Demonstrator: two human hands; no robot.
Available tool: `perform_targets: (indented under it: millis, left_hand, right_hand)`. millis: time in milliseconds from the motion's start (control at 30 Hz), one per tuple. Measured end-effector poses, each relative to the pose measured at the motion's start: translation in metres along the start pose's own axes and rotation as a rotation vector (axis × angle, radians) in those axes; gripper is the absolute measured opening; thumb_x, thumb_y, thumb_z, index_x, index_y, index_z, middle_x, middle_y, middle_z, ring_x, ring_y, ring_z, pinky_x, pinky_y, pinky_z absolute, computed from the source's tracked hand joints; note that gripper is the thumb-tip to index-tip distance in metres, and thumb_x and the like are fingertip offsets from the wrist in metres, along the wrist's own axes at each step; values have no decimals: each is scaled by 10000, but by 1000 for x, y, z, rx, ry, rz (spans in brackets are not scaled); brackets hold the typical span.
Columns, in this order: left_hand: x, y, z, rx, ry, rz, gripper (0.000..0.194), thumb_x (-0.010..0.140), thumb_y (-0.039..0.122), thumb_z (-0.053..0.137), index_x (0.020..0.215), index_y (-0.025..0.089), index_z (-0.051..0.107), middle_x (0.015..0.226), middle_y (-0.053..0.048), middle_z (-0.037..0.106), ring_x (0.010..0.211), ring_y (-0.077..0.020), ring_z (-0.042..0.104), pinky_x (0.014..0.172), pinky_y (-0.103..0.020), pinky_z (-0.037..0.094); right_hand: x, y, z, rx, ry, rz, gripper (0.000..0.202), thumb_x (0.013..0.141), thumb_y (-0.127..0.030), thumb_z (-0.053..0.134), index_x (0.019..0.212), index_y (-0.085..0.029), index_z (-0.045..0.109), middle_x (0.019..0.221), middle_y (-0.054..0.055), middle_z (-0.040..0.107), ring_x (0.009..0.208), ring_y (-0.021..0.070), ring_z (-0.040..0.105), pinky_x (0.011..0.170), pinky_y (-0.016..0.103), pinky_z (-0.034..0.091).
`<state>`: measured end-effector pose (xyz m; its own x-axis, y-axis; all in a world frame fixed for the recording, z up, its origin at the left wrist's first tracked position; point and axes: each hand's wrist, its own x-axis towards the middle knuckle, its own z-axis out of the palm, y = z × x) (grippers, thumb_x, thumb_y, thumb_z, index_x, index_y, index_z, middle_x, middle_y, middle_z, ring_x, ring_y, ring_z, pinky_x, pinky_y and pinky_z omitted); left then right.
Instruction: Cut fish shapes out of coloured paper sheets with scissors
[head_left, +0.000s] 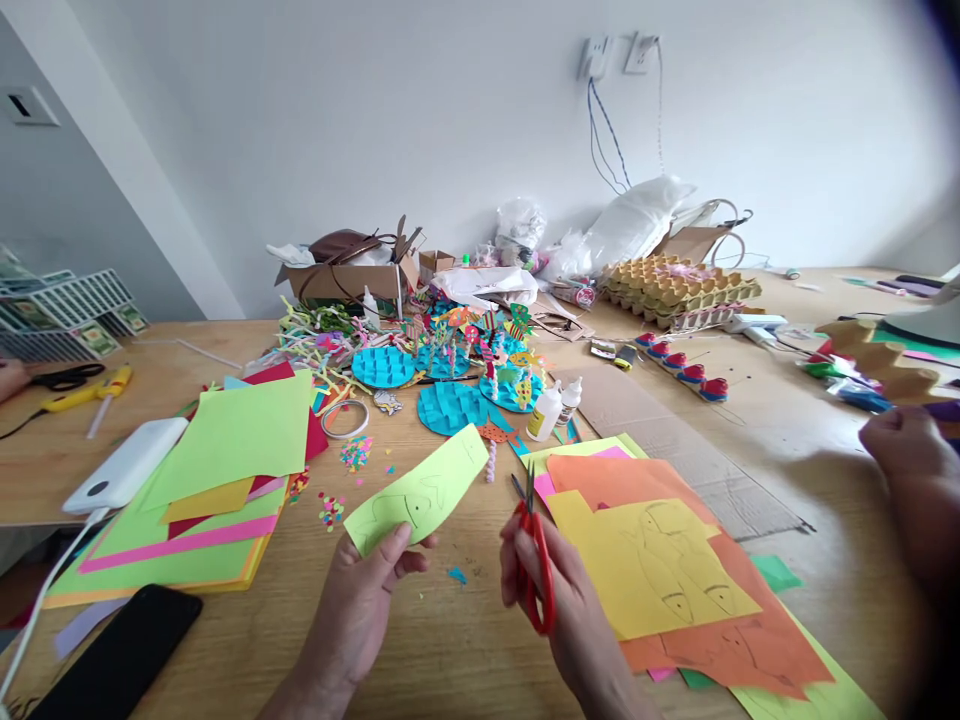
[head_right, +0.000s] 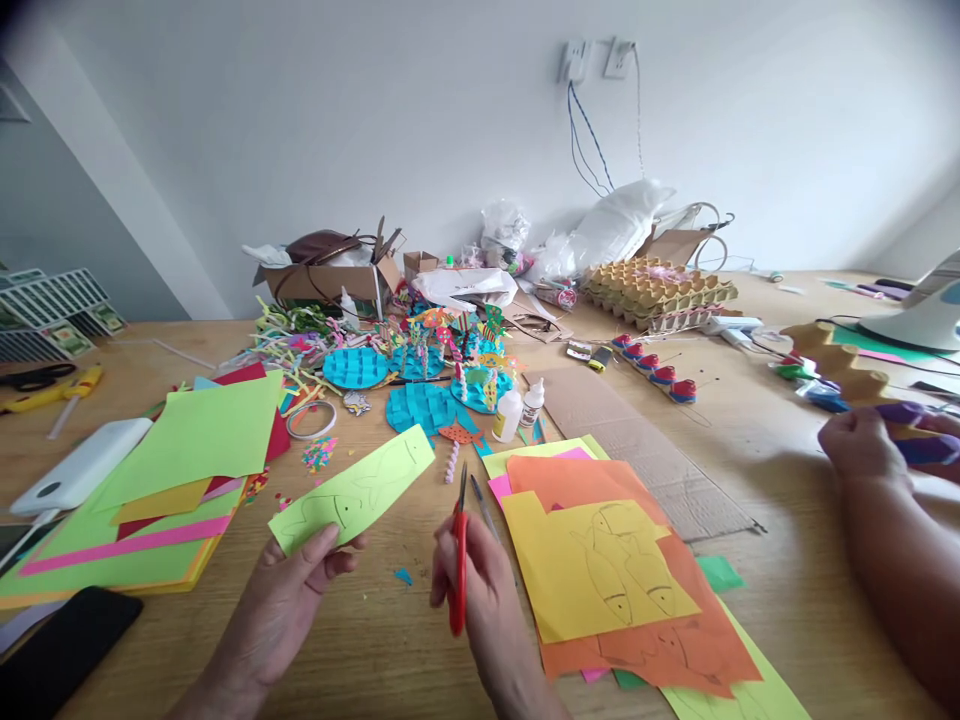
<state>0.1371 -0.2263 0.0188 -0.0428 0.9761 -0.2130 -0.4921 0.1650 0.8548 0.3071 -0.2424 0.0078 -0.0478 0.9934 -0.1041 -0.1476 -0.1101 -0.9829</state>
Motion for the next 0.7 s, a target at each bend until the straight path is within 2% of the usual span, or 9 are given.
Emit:
perform_targets:
  millis: [100,200,367,567,700]
  left_hand:
    - [2,6,3,-25,13,55,243,650,186,714,890,174,673,826,-41,714,714,-204,672,557,-255,540]
    - [4,9,9,-53,3,78,264,657,181,708,919,186,675,849,-47,721,755,-230,680,585,-278,554]
    - [4,8,14,-86,-54,91,245,687,179,682,932,194,679,877,-55,726,833,-245,672,678,-312,558]
    - [1,6,11,-116,-76,61,308,699,182,671,1006,193,652,904,-62,719,819,-240,674,687,-314,559]
    - [0,3,11,-154,-68,47,295,694,173,676,985,210,655,889,-41,721,793,-221,674,679,-312,565]
  right_hand:
    - [-14,2,1,-175,-129,29,363,852,-498,394,708,-174,473,452,-53,428,434,95,396,444,207,304]
    - [-22,3,11,-286,-243,77,383,828,-512,392,646,-181,459,464,-54,387,442,100,397,436,204,307]
    - [-20,-2,24,-299,-275,112,333,808,-440,410,590,-189,433,476,-59,338,435,94,376,419,195,311]
    - [-14,-8,28,-224,-283,153,274,797,-389,395,624,-182,448,421,-61,400,384,84,396,404,180,322]
    - [-12,-9,29,-164,-293,168,282,790,-401,404,625,-177,453,411,-67,396,369,77,389,389,171,305]
